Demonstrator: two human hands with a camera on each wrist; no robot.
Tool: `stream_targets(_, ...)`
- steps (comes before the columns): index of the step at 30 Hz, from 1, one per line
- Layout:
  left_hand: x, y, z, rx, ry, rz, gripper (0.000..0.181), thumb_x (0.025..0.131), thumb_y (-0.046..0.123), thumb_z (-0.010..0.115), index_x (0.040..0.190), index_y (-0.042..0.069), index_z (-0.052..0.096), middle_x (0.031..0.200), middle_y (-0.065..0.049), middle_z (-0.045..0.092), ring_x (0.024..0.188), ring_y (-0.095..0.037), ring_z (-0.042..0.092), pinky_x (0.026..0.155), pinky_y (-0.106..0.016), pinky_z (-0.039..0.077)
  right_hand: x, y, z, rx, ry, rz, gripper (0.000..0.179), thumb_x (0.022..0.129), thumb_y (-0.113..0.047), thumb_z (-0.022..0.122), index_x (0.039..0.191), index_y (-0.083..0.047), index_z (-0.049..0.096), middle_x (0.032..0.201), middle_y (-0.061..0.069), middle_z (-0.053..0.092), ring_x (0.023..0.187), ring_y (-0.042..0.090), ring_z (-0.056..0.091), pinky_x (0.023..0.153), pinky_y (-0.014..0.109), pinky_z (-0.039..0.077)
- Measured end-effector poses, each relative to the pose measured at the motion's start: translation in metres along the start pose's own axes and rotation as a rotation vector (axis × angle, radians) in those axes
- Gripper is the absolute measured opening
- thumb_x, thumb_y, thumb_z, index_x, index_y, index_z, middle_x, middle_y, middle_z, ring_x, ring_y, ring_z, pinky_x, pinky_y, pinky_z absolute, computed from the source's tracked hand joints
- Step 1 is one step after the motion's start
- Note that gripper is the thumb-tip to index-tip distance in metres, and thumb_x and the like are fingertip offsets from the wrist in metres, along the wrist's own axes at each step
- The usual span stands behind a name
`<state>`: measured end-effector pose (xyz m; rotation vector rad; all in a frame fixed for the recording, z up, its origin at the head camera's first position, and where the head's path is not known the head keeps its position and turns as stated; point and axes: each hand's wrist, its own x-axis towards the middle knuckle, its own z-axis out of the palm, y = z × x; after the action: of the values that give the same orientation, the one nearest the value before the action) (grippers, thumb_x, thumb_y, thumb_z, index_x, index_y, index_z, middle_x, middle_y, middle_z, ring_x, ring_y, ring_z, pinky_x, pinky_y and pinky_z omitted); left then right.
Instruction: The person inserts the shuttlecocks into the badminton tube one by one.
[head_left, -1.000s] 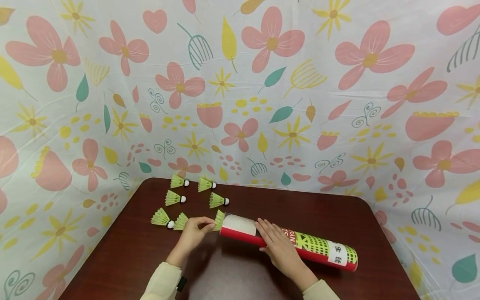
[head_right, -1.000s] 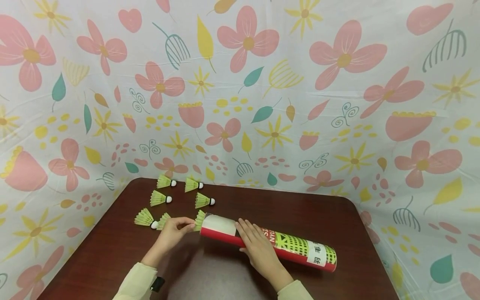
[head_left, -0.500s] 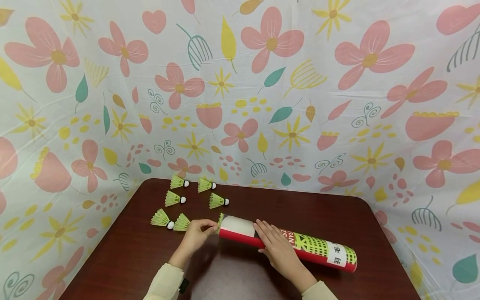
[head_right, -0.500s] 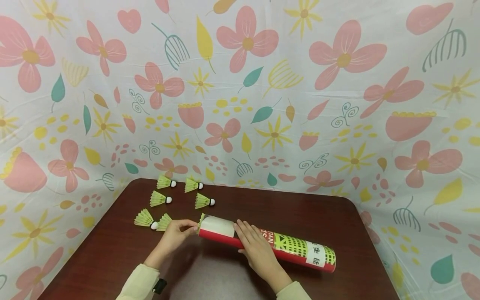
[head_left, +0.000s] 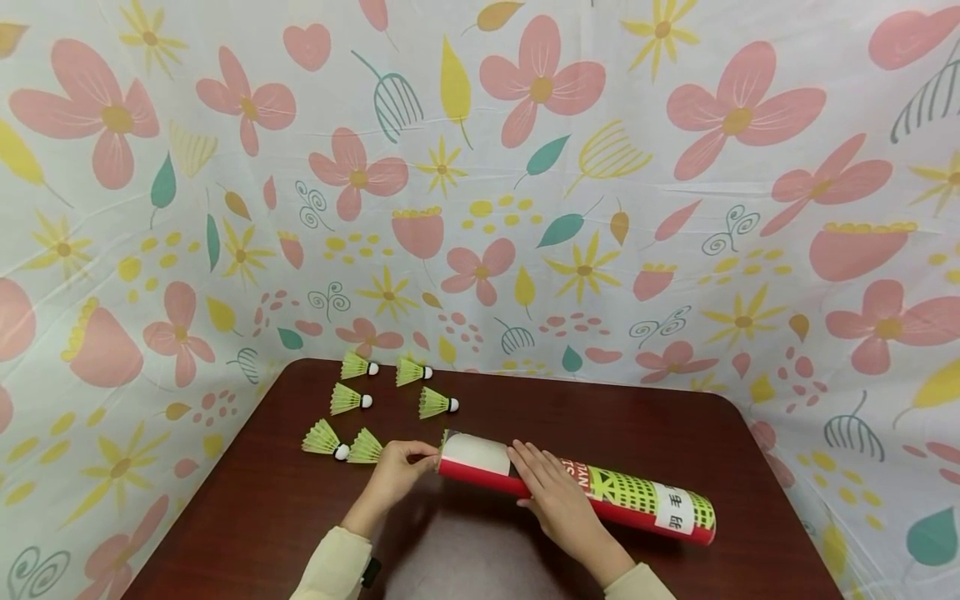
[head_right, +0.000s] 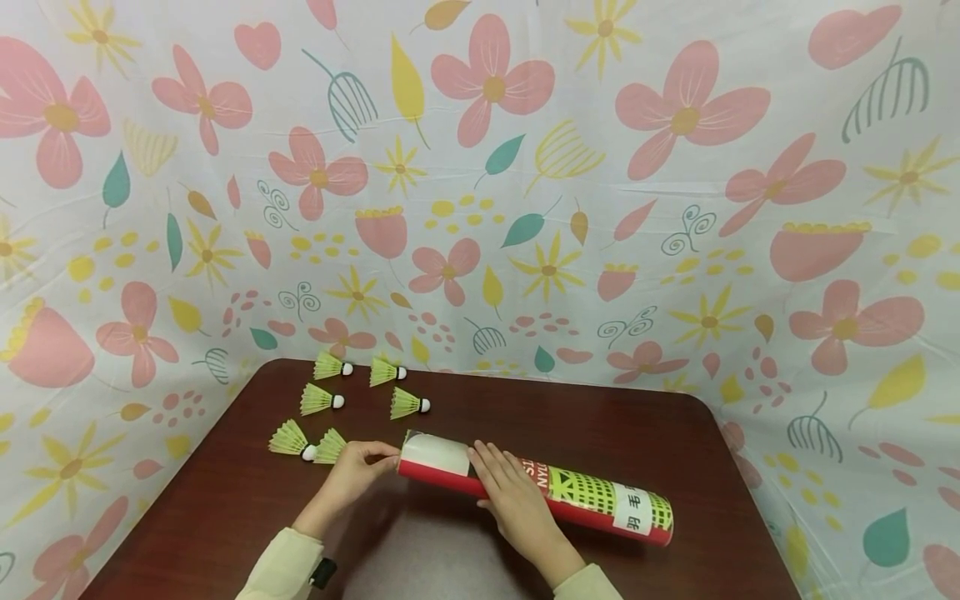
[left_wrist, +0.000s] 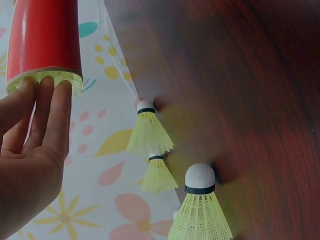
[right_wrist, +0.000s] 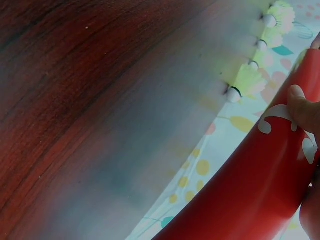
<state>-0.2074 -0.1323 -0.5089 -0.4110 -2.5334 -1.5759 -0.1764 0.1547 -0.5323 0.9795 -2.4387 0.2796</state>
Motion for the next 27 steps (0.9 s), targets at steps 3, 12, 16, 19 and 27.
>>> stream_targets(3, 0.001, 0.0, 0.001, 0.02, 0.0, 0.012, 0.006, 0.081, -0.001, 0.074, 0.084, 0.003, 0.076, 0.084, -0.007, 0.073, 0.08, -0.019, 0.064, 0.066, -0.023, 0.05, 0.0, 0.0, 0.0, 0.001, -0.003, 0.003, 0.087, 0.075, -0.019, 0.083, 0.148, -0.006, 0.036, 0.147, 0.013, 0.043, 0.135, 0.027, 0.041, 0.105, 0.046, 0.036)
stream_targets(12, 0.002, -0.001, 0.0, -0.007, -0.031, 0.023, 0.006, 0.082, 0.0, 0.074, 0.086, 0.003, 0.077, 0.086, -0.008, 0.073, 0.081, -0.018, 0.065, 0.069, -0.024, 0.051, -0.001, 0.001, -0.001, 0.005, -0.008, 0.009, 0.087, 0.075, -0.02, 0.082, 0.148, -0.006, 0.037, 0.148, 0.012, 0.042, 0.135, 0.027, 0.041, 0.108, 0.042, 0.032)
stream_targets(16, 0.0, -0.002, -0.005, -0.057, -0.053, 0.018, 0.007, 0.083, 0.005, 0.074, 0.09, 0.003, 0.077, 0.088, -0.009, 0.073, 0.082, -0.015, 0.066, 0.07, -0.024, 0.051, -0.001, 0.002, -0.002, 0.0, -0.008, 0.011, 0.087, 0.074, -0.019, 0.083, 0.147, -0.006, 0.037, 0.147, 0.013, 0.042, 0.134, 0.028, 0.042, 0.109, 0.041, 0.031)
stream_targets(19, -0.001, -0.005, -0.011, -0.067, -0.056, 0.004, 0.009, 0.084, 0.006, 0.072, 0.092, 0.002, 0.076, 0.087, -0.01, 0.073, 0.081, -0.019, 0.067, 0.069, -0.026, 0.052, -0.001, 0.002, -0.004, -0.003, -0.011, 0.009, 0.087, 0.074, -0.019, 0.083, 0.147, -0.005, 0.037, 0.147, 0.013, 0.043, 0.133, 0.029, 0.043, 0.108, 0.042, 0.032)
stream_targets(27, -0.006, -0.018, -0.032, 0.028, 0.05, -0.068, 0.011, 0.087, 0.0, 0.068, 0.095, 0.005, 0.073, 0.089, -0.01, 0.072, 0.078, -0.031, 0.068, 0.062, -0.025, 0.052, -0.002, 0.003, -0.004, -0.007, -0.02, 0.021, 0.086, 0.076, -0.02, 0.082, 0.148, -0.006, 0.037, 0.149, 0.012, 0.041, 0.134, 0.028, 0.042, 0.106, 0.043, 0.035)
